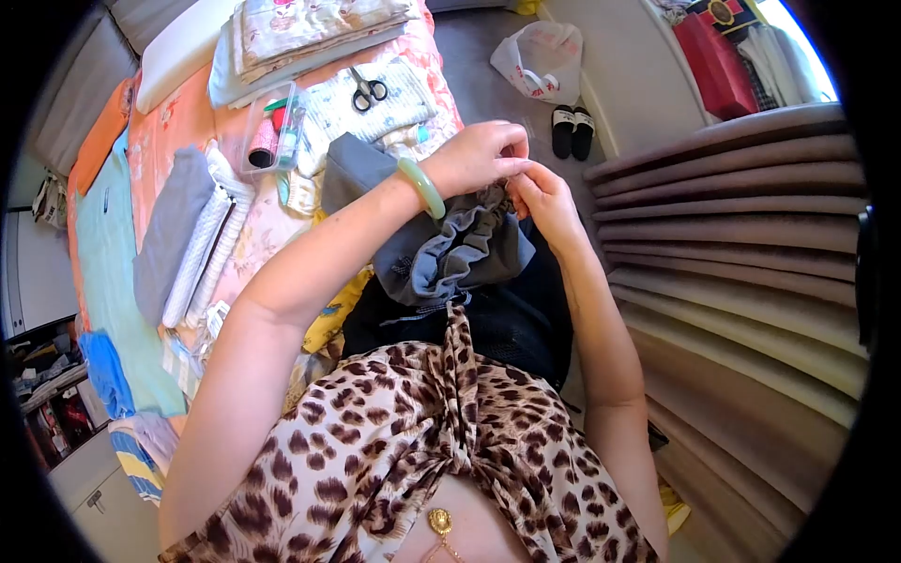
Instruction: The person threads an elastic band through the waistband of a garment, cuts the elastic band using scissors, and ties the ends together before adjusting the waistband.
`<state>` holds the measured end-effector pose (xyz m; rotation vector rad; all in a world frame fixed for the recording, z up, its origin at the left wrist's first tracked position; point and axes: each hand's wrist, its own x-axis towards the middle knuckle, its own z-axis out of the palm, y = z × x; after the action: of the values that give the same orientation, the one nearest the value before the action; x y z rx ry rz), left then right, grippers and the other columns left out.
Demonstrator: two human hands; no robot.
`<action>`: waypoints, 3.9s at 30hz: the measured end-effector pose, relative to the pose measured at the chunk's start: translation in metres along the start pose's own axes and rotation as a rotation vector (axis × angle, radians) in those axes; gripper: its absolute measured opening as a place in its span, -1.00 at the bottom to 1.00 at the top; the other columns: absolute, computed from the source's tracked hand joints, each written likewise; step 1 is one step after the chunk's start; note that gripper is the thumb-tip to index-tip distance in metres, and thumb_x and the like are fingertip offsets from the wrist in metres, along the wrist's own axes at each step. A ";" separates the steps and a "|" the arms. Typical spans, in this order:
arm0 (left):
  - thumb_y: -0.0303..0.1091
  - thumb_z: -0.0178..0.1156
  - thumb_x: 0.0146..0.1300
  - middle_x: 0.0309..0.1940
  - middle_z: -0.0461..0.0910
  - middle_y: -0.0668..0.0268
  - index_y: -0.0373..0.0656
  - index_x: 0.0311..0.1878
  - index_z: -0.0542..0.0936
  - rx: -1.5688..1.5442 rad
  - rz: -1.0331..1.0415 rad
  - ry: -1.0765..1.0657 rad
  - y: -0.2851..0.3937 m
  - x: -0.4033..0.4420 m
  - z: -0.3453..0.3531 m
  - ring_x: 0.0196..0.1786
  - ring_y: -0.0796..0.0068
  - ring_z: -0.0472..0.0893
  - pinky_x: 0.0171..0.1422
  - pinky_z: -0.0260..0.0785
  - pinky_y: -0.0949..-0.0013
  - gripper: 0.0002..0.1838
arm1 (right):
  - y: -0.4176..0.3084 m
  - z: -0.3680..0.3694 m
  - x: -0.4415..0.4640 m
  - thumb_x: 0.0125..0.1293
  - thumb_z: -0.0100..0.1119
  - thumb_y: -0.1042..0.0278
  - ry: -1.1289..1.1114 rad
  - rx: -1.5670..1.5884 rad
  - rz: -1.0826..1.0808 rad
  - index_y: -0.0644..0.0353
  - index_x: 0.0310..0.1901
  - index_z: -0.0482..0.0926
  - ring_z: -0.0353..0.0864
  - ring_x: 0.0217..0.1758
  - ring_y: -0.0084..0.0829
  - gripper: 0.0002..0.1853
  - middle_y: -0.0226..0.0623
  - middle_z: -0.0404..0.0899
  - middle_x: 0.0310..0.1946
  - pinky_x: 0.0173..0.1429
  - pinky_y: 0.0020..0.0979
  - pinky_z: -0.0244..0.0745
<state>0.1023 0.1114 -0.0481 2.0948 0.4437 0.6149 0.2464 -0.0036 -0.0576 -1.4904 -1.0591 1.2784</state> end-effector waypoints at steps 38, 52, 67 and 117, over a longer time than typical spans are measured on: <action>-0.31 0.34 0.23 -0.47 0.59 0.54 -0.12 -0.26 0.65 -0.414 -0.677 -0.217 -0.027 -0.017 0.006 -0.50 0.77 0.44 -0.46 0.24 0.62 -0.88 | 0.005 0.019 -0.016 0.31 0.21 0.55 0.206 0.029 -0.035 0.29 -0.08 0.58 0.59 -0.37 -0.65 -0.83 -0.38 0.65 -0.36 -0.29 -0.56 0.52; -0.21 0.28 0.22 -0.38 0.67 0.08 -0.20 -0.26 0.65 0.288 -0.255 -0.097 0.014 -0.022 0.011 -0.26 0.13 0.67 -0.14 0.48 0.20 -0.77 | -0.003 0.009 -0.016 0.26 0.30 0.36 0.240 -0.294 0.040 0.31 -0.22 0.64 0.59 -0.49 -0.57 -0.82 -0.36 0.52 -0.53 -0.42 -0.47 0.55; -0.31 0.27 0.30 -0.53 0.54 0.48 -0.20 -0.22 0.64 -0.564 -0.498 -0.129 0.012 -0.023 0.018 -0.53 0.72 0.43 -0.46 0.22 0.61 -0.85 | 0.003 -0.033 -0.028 0.33 0.16 0.29 -0.274 0.823 0.486 0.02 -0.25 0.53 0.22 -0.64 -0.72 -0.95 -0.68 0.30 -0.59 -0.38 -0.52 0.35; -0.54 0.10 -0.01 -0.22 0.57 0.07 -0.13 -0.20 0.64 0.387 -0.507 0.117 0.033 -0.117 -0.097 -0.06 0.00 0.57 0.08 0.41 0.17 -0.72 | -0.045 -0.025 0.010 0.12 0.26 0.35 -0.181 -1.178 -0.192 0.14 -0.07 0.56 0.61 0.05 -0.06 -0.69 -0.10 0.61 -0.06 0.09 -0.15 0.51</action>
<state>-0.0462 0.0962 -0.0038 2.1800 1.1937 0.3682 0.2695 0.0149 -0.0145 -2.0082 -2.2293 0.6092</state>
